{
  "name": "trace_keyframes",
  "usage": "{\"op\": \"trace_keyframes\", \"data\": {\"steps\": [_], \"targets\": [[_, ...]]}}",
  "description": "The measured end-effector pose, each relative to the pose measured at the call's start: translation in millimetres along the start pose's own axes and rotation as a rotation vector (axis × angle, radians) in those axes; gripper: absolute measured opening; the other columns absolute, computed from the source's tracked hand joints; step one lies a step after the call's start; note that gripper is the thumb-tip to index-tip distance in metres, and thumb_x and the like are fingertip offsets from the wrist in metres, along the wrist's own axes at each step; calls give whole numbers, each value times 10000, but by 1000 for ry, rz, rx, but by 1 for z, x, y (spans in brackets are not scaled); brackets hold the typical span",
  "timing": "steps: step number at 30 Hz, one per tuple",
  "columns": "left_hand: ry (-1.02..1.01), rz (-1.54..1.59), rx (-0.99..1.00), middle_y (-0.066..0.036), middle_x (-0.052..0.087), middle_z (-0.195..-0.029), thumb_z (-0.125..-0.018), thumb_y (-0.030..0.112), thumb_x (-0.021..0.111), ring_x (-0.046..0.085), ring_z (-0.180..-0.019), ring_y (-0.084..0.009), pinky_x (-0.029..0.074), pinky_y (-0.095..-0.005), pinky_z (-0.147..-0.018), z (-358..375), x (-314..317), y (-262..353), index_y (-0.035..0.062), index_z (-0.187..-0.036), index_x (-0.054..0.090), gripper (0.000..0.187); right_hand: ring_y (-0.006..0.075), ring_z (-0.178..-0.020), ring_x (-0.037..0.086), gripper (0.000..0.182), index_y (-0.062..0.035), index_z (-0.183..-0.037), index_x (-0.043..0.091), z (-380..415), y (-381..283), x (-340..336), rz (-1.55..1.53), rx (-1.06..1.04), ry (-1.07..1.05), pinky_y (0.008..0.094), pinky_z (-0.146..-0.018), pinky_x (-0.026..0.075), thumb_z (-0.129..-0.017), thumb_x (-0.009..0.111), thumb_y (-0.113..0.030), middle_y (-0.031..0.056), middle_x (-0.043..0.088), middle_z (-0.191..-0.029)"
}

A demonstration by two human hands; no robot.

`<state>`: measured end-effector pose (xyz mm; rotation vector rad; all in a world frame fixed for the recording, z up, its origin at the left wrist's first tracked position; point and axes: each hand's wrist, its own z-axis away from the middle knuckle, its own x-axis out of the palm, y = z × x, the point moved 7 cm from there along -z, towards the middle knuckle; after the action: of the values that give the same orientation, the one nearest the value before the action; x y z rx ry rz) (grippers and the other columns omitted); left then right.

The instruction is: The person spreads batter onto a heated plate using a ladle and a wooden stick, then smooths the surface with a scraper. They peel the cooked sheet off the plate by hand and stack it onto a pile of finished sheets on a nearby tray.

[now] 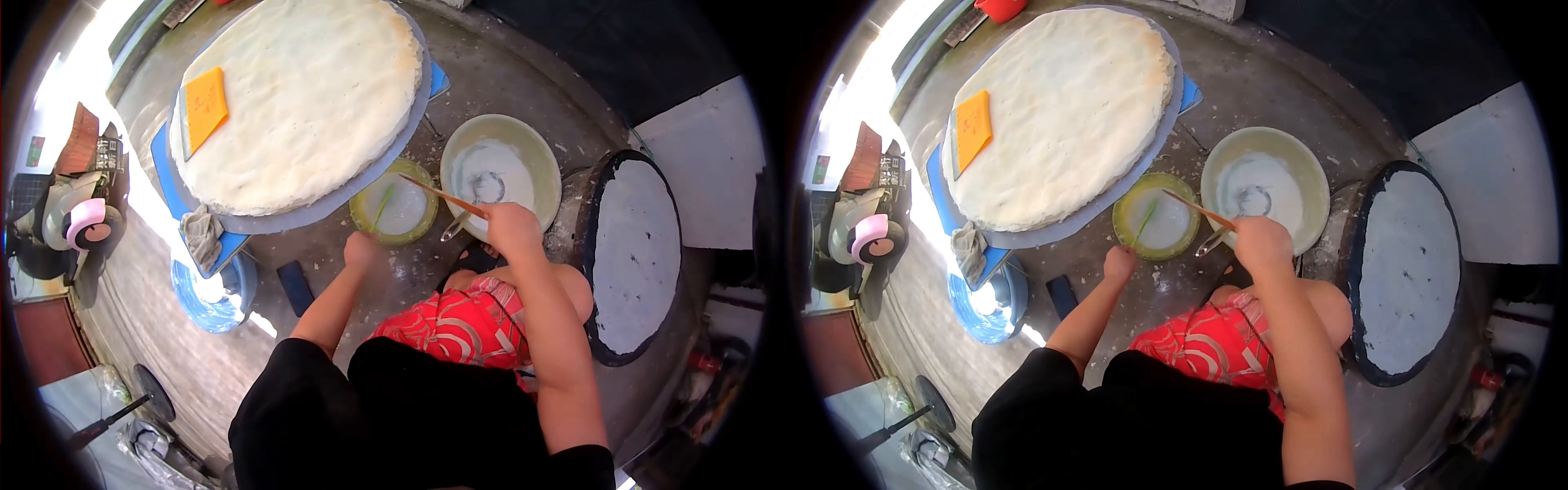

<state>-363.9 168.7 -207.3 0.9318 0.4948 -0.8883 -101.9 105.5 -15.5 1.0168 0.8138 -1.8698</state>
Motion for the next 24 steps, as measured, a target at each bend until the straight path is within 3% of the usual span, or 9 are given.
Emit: {"op": "trace_keyframes", "data": {"steps": [2,6,10,13,16,18,20,22,24], "targets": [[38,-70,58,-187,607,-804,-773,238,498,581,-776,-359,459,-425,-692,-8,6,-10,53,-818,633,233,267,-858,587,247,-223,-982,635,1,9,-2,-47,22,21,368,-744,465,-788,503,-149,110,614,-923],[110,-248,249,-189,603,-796,-768,241,495,579,-769,-360,456,-442,-694,-1,-9,1,48,-788,624,233,258,-856,587,212,-254,-972,644,-3,3,24,-106,-48,-150,367,-736,466,-807,514,-221,82,621,-905],[129,-265,292,-198,597,-756,-771,249,496,578,-740,-366,456,-451,-673,15,-19,9,33,-772,613,246,257,-824,597,216,-216,-929,661,-13,7,26,39,-36,5,368,-706,472,-792,499,-178,96,624,-874],[102,-223,248,-184,602,-782,-770,175,483,589,-773,-345,458,-434,-666,21,-18,2,7,-772,593,202,262,-785,605,207,-173,-873,672,-10,6,16,123,-82,121,371,-682,476,-774,492,-145,109,624,-819],[92,-63,264,-215,597,-779,-796,187,481,584,-765,-368,452,-431,-667,6,3,-12,-20,-814,593,237,266,-750,609,201,-154,-831,676,-8,6,7,203,-146,201,375,-666,478,-763,489,-127,113,621,-766],[15,235,279,-148,578,-555,-817,227,493,562,-459,-262,448,-364,-476,-4,21,-20,-15,-711,603,286,267,-735,610,199,-157,-819,678,-6,3,0,273,-186,223,377,-661,478,-760,491,-124,112,619,-743],[23,219,268,-126,567,-530,-822,230,488,542,-426,-229,437,-348,-447,-12,29,-22,-21,-700,604,302,272,-774,593,232,-230,-926,667,3,2,-13,274,-150,98,370,-686,466,-762,532,-138,101,619,-849],[17,201,264,-104,556,-505,-826,232,484,522,-393,-197,425,-332,-417,-12,30,-18,-27,-689,605,317,283,-777,591,233,-219,-930,665,21,18,-39,136,-112,161,381,-687,464,-765,526,-130,113,618,-865],[-43,155,92,-110,568,-514,-810,260,498,531,-394,-217,441,-337,-440,-13,33,-21,-27,-735,606,316,295,-781,589,235,-207,-933,663,40,43,-67,4,-57,233,392,-687,462,-768,519,-122,124,617,-881]]}}
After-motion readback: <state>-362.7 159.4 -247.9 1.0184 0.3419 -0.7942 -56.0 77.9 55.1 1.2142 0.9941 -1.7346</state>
